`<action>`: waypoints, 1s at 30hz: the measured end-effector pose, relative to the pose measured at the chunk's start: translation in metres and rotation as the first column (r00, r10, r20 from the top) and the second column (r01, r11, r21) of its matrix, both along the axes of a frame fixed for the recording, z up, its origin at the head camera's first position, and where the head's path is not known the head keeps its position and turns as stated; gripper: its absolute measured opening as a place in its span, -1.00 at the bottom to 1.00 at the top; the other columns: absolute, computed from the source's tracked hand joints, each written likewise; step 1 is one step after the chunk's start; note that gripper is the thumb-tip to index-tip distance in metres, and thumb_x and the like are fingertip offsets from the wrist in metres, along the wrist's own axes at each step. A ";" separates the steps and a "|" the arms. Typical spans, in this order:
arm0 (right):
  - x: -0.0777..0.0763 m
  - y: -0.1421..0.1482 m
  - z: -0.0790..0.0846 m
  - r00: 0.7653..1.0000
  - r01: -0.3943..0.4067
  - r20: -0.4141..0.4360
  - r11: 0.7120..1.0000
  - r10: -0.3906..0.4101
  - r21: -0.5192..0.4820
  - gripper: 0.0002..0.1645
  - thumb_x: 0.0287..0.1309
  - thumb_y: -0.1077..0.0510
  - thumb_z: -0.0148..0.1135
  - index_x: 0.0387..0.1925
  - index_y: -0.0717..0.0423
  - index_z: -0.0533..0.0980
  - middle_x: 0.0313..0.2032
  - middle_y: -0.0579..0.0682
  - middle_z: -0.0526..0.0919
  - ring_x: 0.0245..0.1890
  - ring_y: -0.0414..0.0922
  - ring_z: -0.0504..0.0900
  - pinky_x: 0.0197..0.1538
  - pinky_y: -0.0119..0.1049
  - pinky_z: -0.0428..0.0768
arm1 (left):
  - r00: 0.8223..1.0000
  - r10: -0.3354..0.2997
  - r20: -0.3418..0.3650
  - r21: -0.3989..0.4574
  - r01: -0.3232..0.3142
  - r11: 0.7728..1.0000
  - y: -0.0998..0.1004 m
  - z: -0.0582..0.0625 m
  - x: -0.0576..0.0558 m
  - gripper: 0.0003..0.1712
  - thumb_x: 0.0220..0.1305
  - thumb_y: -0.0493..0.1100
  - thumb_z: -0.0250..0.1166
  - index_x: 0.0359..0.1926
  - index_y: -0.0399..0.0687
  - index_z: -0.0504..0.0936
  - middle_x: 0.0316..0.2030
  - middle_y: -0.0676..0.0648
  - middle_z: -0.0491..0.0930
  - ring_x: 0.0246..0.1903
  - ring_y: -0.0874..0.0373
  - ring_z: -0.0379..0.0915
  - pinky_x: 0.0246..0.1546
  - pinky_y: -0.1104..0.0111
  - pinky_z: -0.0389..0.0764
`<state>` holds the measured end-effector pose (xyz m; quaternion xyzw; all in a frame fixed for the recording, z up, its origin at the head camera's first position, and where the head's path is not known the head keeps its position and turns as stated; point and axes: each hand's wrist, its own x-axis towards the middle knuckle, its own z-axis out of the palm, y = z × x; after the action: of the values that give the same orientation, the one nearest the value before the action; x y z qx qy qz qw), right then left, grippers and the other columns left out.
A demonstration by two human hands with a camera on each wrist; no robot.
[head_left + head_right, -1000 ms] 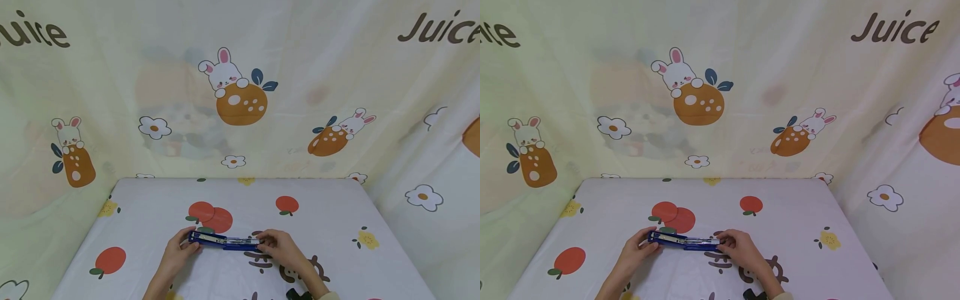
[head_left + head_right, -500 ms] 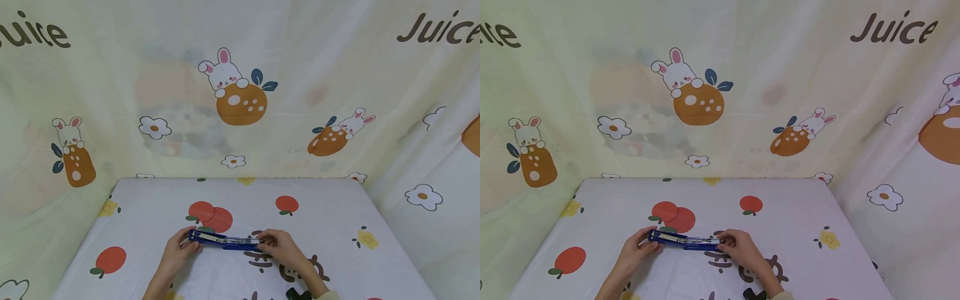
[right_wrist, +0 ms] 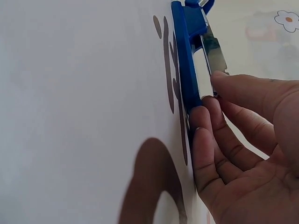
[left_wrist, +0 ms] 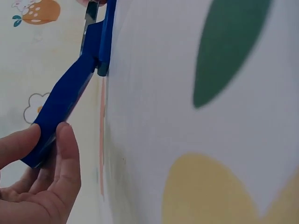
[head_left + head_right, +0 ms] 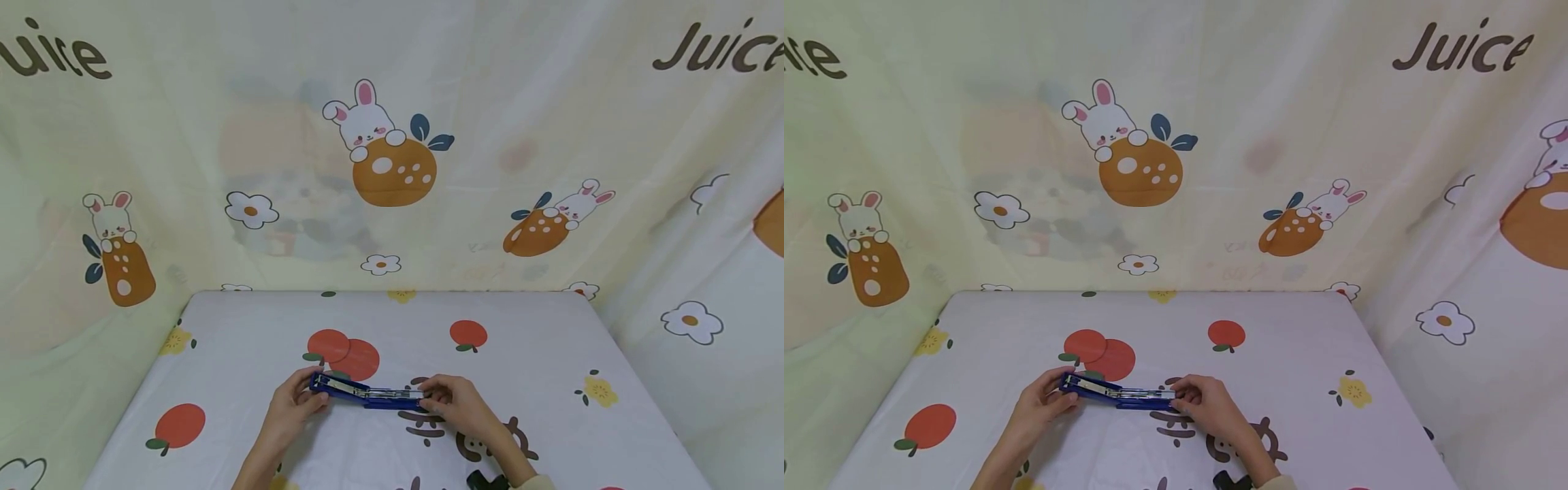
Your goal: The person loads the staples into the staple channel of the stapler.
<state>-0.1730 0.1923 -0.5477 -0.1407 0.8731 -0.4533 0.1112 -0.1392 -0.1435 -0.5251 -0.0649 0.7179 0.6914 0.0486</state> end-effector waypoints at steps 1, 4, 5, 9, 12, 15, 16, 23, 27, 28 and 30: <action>0.000 0.000 0.000 1.000 0.000 0.002 1.000 0.000 -0.002 -0.76 0.30 0.11 0.48 -0.04 0.06 0.73 -0.28 -0.11 0.72 -0.36 -0.32 0.57 -0.27 -0.49 0.61 | 1.000 0.000 -0.001 -0.003 0.000 1.000 0.000 0.001 0.000 -0.41 0.34 -0.54 0.29 0.38 -0.36 0.48 0.26 -0.43 0.60 -0.10 0.11 0.73 -0.13 0.33 0.80; 0.000 0.000 0.001 1.000 -0.005 0.003 1.000 0.005 -0.002 -0.76 0.31 0.10 0.48 -0.04 0.07 0.73 -0.28 -0.10 0.72 -0.36 -0.30 0.57 -0.27 -0.49 0.60 | 1.000 0.002 -0.003 -0.014 -0.002 1.000 0.002 0.002 0.000 -0.40 0.33 -0.53 0.31 0.38 -0.36 0.48 0.25 -0.43 0.61 -0.12 0.14 0.72 -0.15 0.34 0.80; 0.000 0.000 0.001 1.000 -0.005 0.002 1.000 0.005 0.001 -0.76 0.31 0.09 0.48 -0.04 0.07 0.73 -0.28 -0.10 0.72 -0.36 -0.30 0.57 -0.27 -0.49 0.60 | 1.000 0.003 -0.004 -0.017 -0.003 1.000 0.002 0.002 0.000 -0.40 0.33 -0.52 0.31 0.38 -0.36 0.48 0.26 -0.42 0.61 -0.12 0.15 0.72 -0.15 0.34 0.80; 0.000 -0.001 0.001 1.000 -0.006 0.003 1.000 0.006 0.004 -0.75 0.31 0.09 0.48 -0.04 0.09 0.72 -0.28 -0.09 0.72 -0.35 -0.29 0.57 -0.27 -0.49 0.60 | 1.000 -0.003 0.011 -0.019 0.003 1.000 0.004 0.005 0.000 -0.40 0.34 -0.50 0.33 0.39 -0.31 0.51 0.25 -0.38 0.63 -0.10 0.13 0.71 -0.14 0.35 0.79; -0.001 0.000 0.001 1.000 -0.004 0.007 1.000 0.004 0.000 -0.75 0.30 0.10 0.48 -0.04 0.10 0.72 -0.28 -0.08 0.73 -0.35 -0.28 0.57 -0.26 -0.49 0.60 | 1.000 -0.012 0.024 -0.030 0.013 0.999 0.005 0.008 0.000 -0.40 0.35 -0.47 0.34 0.39 -0.26 0.52 0.25 -0.33 0.65 -0.07 0.09 0.71 -0.13 0.35 0.80; -0.001 0.000 0.002 1.000 -0.003 0.009 1.000 0.003 0.000 -0.75 0.30 0.09 0.48 -0.04 0.10 0.72 -0.27 -0.08 0.73 -0.35 -0.28 0.58 -0.26 -0.49 0.60 | 0.999 -0.028 0.027 -0.039 0.030 0.999 0.006 0.010 -0.001 -0.40 0.36 -0.45 0.35 0.39 -0.25 0.52 0.24 -0.32 0.66 -0.05 0.05 0.71 -0.13 0.34 0.80; -0.001 0.000 0.002 1.000 -0.003 0.009 1.000 0.003 0.001 -0.74 0.30 0.10 0.48 -0.04 0.10 0.72 -0.27 -0.08 0.73 -0.35 -0.28 0.58 -0.26 -0.49 0.60 | 0.999 -0.038 0.027 -0.038 0.039 0.998 0.005 0.010 -0.002 -0.40 0.36 -0.44 0.36 0.40 -0.25 0.52 0.24 -0.33 0.66 -0.04 0.05 0.71 -0.12 0.34 0.80; -0.002 0.000 0.003 1.000 -0.006 0.011 1.000 0.006 0.003 -0.74 0.30 0.10 0.48 -0.04 0.11 0.72 -0.27 -0.08 0.73 -0.35 -0.29 0.58 -0.26 -0.49 0.61 | 0.995 -0.097 0.031 -0.030 0.097 0.995 0.008 0.011 -0.007 -0.38 0.37 -0.42 0.35 0.43 -0.31 0.47 0.21 -0.34 0.67 -0.03 0.02 0.69 -0.10 0.35 0.80; -0.003 0.000 0.003 1.000 -0.009 0.012 1.000 0.009 0.002 -0.75 0.31 0.09 0.48 -0.05 0.10 0.72 -0.27 -0.08 0.74 -0.35 -0.28 0.58 -0.26 -0.48 0.61 | 0.992 -0.130 0.009 -0.033 0.130 0.991 0.008 0.012 -0.007 -0.37 0.37 -0.39 0.37 0.42 -0.37 0.45 0.19 -0.37 0.68 -0.03 0.02 0.70 -0.09 0.33 0.81; -0.003 0.000 0.003 1.000 -0.010 0.014 1.000 0.010 0.000 -0.75 0.31 0.09 0.48 -0.05 0.09 0.72 -0.27 -0.07 0.74 -0.35 -0.28 0.58 -0.26 -0.48 0.61 | 0.990 -0.138 0.004 -0.037 0.139 0.990 0.009 0.012 -0.007 -0.38 0.38 -0.37 0.38 0.42 -0.36 0.46 0.19 -0.36 0.68 -0.04 0.03 0.70 -0.09 0.34 0.80; -0.003 0.000 0.004 1.000 -0.012 0.017 1.000 0.012 -0.006 -0.76 0.31 0.09 0.48 -0.05 0.09 0.72 -0.27 -0.06 0.73 -0.34 -0.27 0.58 -0.26 -0.48 0.61 | 0.988 -0.154 -0.012 -0.045 0.153 0.987 0.009 0.012 -0.007 -0.39 0.38 -0.37 0.38 0.40 -0.38 0.47 0.15 -0.38 0.69 -0.05 0.04 0.70 -0.10 0.35 0.80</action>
<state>-0.1761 0.1924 -0.5441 -0.1424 0.8699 -0.4565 0.1210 -0.1463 -0.1340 -0.5130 -0.0052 0.7362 0.6701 0.0948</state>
